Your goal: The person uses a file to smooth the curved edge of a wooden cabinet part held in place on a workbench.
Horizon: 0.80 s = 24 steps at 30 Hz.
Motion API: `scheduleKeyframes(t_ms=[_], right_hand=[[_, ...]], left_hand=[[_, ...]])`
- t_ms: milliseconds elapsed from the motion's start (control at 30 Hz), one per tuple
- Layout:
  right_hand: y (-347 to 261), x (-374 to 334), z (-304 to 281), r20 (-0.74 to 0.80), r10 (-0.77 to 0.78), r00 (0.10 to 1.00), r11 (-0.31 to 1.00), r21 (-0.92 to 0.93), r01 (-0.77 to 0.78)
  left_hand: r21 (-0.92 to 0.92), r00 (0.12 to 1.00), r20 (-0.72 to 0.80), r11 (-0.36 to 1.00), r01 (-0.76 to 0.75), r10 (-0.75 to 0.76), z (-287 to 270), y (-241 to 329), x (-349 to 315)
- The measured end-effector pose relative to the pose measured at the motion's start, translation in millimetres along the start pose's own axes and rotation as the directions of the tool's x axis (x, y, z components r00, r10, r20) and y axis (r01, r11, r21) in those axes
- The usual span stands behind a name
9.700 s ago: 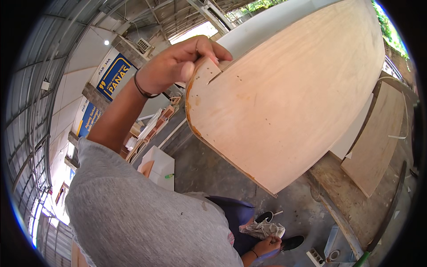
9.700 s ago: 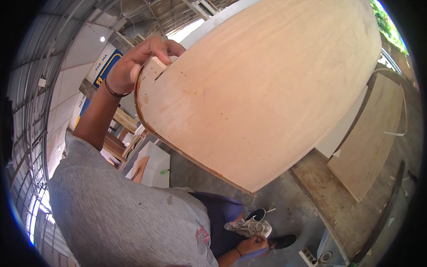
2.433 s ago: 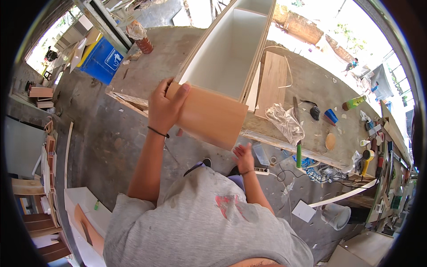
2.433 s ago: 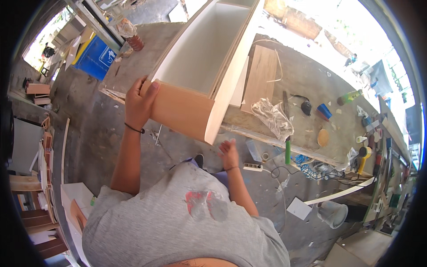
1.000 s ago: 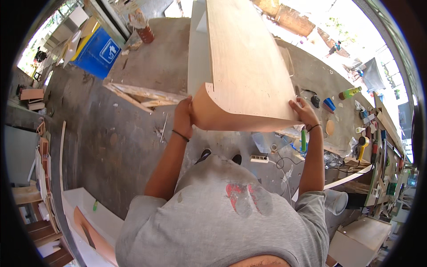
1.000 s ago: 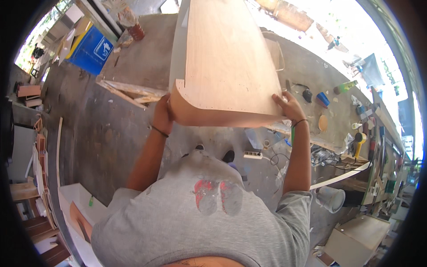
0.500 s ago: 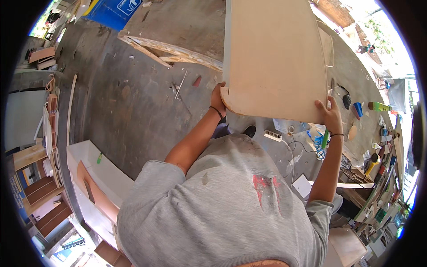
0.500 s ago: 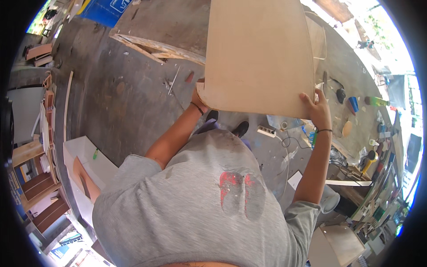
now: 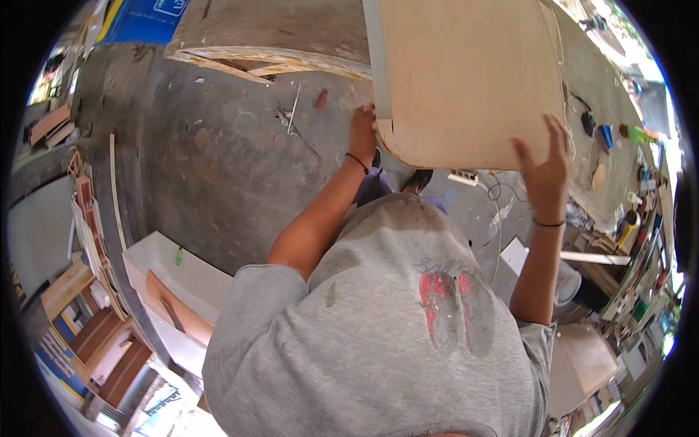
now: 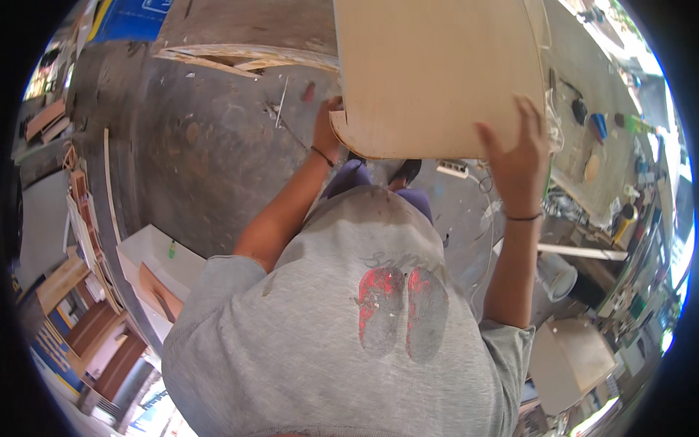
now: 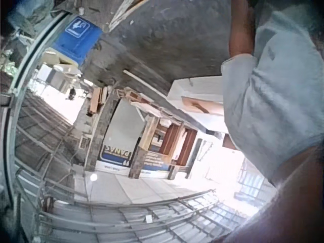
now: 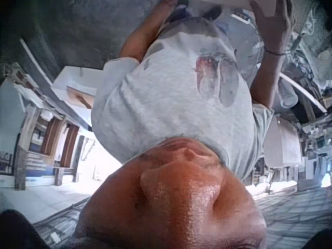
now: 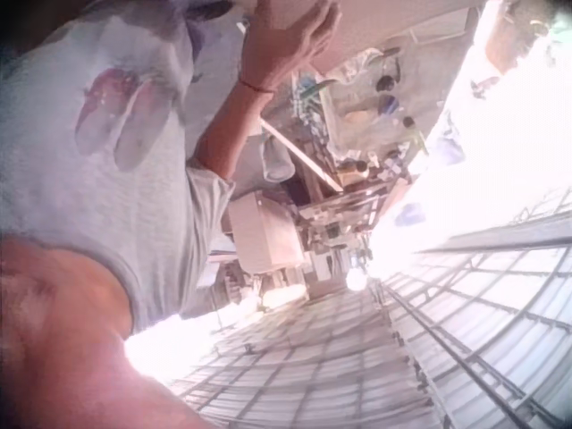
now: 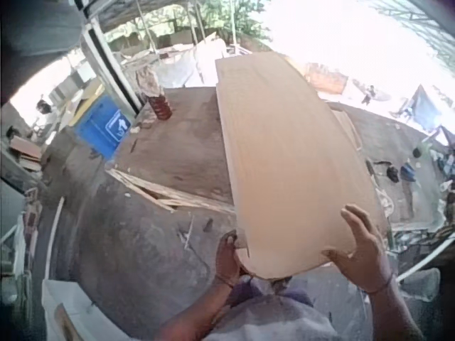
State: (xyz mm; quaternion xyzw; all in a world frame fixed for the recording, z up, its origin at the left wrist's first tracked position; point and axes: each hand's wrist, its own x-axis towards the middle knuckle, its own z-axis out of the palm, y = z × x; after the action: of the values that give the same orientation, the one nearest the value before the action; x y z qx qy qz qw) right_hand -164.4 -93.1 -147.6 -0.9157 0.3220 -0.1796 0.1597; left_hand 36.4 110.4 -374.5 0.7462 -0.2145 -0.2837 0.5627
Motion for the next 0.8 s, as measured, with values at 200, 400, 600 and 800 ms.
scheduleKeyframes(t_ms=[200, 400, 600, 800], right_hand=[[-75.9, -41.1, 36.7, 0.259, -0.17, 0.951, 0.985, 0.073, 0.156], [-79.3, -51.7, 56.0, 0.139, -0.161, 0.977, 0.985, -0.046, 0.169], [-86.4, -57.0, 64.2, 0.062, -0.115, 0.991, 0.988, -0.099, 0.121], [-98.1, -57.7, 77.1, -0.073, -0.073, 0.995, 0.986, -0.156, 0.061]], left_hand=[[-0.203, 0.846, 0.205, 0.867, -0.456, 0.493, -52.6, 101.2, -23.0], [-0.009, 0.675, 0.474, 0.771, -0.637, 0.564, -72.8, 113.7, 11.4], [-0.044, 0.616, 0.554, 0.759, -0.65, 0.56, -71.8, 125.8, 18.4], [-0.018, 0.646, 0.557, 0.785, -0.619, 0.523, -72.5, 128.0, 15.3]])
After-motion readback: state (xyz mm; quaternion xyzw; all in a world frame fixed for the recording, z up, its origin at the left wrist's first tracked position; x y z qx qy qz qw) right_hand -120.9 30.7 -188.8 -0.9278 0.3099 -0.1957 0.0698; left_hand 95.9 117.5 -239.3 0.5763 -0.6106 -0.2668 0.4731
